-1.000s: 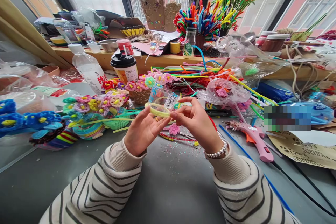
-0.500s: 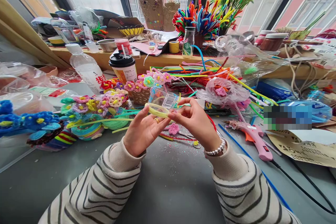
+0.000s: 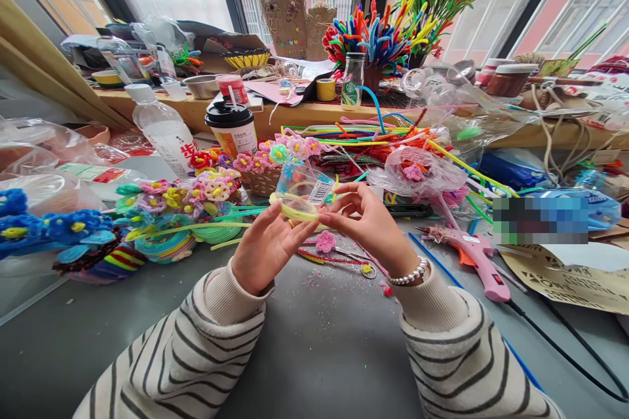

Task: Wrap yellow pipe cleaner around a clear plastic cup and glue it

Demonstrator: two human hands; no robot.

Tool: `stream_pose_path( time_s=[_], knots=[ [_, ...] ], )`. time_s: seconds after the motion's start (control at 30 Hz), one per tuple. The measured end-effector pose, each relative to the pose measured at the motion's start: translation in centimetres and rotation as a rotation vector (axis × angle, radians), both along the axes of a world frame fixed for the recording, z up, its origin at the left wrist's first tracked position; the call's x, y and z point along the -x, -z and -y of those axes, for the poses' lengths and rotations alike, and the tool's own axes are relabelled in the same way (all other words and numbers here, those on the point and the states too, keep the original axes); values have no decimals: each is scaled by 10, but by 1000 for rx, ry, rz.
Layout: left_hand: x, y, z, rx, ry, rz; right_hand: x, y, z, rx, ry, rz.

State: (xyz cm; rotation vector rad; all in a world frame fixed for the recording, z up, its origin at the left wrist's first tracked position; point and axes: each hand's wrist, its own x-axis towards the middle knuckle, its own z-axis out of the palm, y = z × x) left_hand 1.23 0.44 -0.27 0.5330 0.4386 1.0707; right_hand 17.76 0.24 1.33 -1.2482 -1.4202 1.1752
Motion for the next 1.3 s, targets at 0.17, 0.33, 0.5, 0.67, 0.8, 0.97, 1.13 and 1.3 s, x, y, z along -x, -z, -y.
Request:
stream_pose_path(
  time_s=[0.17,0.33,0.5,0.67,0.8,0.97,1.13,1.3],
  knots=[
    [-3,0,2,-127,-203,-198,-14,-8,0,-198,58,126],
    [-7,6,2,-206,-245,-299,-10,-12,6,-339,23,181],
    [-10,10,3,-321,-236,-311,-6,-7,6,-439,44,168],
    [-6,7,3,-277,-140,-256,-15,-10,3,-466,30,138],
    [1,7,1,-200,52,-177,-22,-17,5,-439,-32,132],
    [6,5,-2,-129,225,-136,-29,-25,7,-366,-126,131],
    [6,3,-3,-86,315,-140,-29,-29,12,-92,-212,21],
    [13,5,-7,-362,38,-332,-27,-28,12,196,-275,-121]
  ],
)
